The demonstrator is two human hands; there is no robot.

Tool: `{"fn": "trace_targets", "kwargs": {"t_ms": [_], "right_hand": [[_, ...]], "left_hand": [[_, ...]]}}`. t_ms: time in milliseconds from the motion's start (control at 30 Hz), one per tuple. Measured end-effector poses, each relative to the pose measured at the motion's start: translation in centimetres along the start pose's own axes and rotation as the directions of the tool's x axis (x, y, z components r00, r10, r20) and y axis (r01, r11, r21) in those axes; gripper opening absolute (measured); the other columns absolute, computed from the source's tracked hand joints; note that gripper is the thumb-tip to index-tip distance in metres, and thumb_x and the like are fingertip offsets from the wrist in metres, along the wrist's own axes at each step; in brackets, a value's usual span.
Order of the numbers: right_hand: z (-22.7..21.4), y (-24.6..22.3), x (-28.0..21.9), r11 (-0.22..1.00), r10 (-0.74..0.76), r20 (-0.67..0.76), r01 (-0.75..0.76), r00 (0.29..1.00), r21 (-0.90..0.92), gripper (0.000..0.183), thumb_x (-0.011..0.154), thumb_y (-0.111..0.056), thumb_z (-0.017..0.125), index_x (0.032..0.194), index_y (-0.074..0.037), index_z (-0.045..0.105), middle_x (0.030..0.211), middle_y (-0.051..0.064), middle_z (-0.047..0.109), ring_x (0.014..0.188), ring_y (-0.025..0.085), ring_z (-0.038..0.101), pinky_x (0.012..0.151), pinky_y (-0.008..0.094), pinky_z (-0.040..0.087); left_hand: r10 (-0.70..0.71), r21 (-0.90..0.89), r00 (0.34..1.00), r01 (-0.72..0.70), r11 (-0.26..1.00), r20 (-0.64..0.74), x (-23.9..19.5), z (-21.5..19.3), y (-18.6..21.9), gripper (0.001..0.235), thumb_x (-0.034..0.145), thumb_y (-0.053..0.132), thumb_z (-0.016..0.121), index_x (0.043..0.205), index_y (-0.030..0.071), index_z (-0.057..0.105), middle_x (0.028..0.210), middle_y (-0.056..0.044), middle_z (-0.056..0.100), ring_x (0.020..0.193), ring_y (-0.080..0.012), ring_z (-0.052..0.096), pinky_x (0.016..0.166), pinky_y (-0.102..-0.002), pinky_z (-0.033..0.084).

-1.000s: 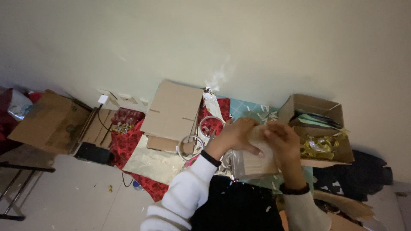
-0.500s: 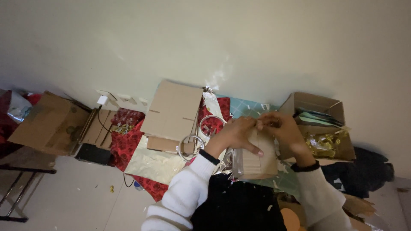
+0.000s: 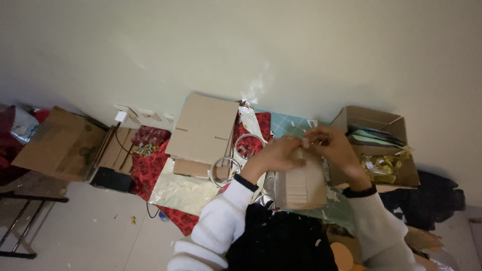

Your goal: Assembling a small cardboard gift box and sealing it with tape using scissors.

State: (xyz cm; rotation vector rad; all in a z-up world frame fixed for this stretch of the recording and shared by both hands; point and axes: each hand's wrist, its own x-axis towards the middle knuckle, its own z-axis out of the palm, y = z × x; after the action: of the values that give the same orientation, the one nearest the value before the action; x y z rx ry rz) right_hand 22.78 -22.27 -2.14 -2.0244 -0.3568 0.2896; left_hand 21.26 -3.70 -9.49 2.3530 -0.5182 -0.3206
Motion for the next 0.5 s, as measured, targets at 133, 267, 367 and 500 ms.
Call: {"fn": "trace_targets", "kwargs": {"t_ms": [133, 267, 367, 500], "right_hand": [[-0.4, 1.8, 0.8, 1.0, -0.013, 0.023, 0.013, 1.0, 0.009, 0.033, 0.083, -0.004, 0.072, 0.116, -0.004, 0.075, 0.097, 0.021, 0.075, 0.087, 0.027, 0.063, 0.078, 0.038, 0.051], [0.3, 3.1, 0.6, 0.999, -0.045, -0.043, 0.045, 0.998, 0.011, 0.033, 0.081, -0.002, 0.075, 0.114, -0.004, 0.074, 0.098, 0.019, 0.075, 0.087, 0.026, 0.064, 0.078, 0.038, 0.05], [0.9, 2.9, 0.4, 0.999, -0.017, -0.127, 0.02, 0.992, 0.025, 0.025, 0.086, -0.008, 0.076, 0.111, -0.009, 0.076, 0.099, 0.016, 0.075, 0.09, 0.025, 0.066, 0.08, 0.037, 0.052], [1.5, 1.4, -0.1, 1.0, -0.003, -0.243, -0.004, 0.97, -0.028, 0.011, 0.089, -0.018, 0.079, 0.1, -0.013, 0.08, 0.116, 0.013, 0.073, 0.103, 0.027, 0.063, 0.09, 0.041, 0.051]], "left_hand": [[0.07, -0.093, 0.997, -0.072, 0.993, -0.027, 0.4, 0.6, -0.9, 0.058, 0.094, 0.051, 0.044, 0.13, 0.009, 0.06, 0.132, -0.017, 0.064, 0.133, -0.0396, 0.054, 0.107, -0.062, 0.038], [0.086, -0.066, 0.995, -0.088, 0.994, -0.04, 0.9, 1.3, -1.6, 0.048, 0.095, 0.04, 0.049, 0.132, 0.011, 0.061, 0.131, -0.016, 0.066, 0.13, -0.0405, 0.057, 0.103, -0.061, 0.042], [0.058, -0.053, 0.998, -0.059, 0.997, -0.024, 0.8, 1.2, -1.4, 0.048, 0.094, 0.037, 0.054, 0.134, 0.011, 0.059, 0.131, -0.018, 0.065, 0.129, -0.0427, 0.057, 0.102, -0.062, 0.044], [0.016, -0.153, 1.0, -0.017, 0.988, -0.004, -0.5, -0.1, 0.4, 0.058, 0.092, 0.035, 0.061, 0.144, 0.011, 0.049, 0.137, -0.021, 0.062, 0.13, -0.0469, 0.057, 0.107, -0.06, 0.043]]}}
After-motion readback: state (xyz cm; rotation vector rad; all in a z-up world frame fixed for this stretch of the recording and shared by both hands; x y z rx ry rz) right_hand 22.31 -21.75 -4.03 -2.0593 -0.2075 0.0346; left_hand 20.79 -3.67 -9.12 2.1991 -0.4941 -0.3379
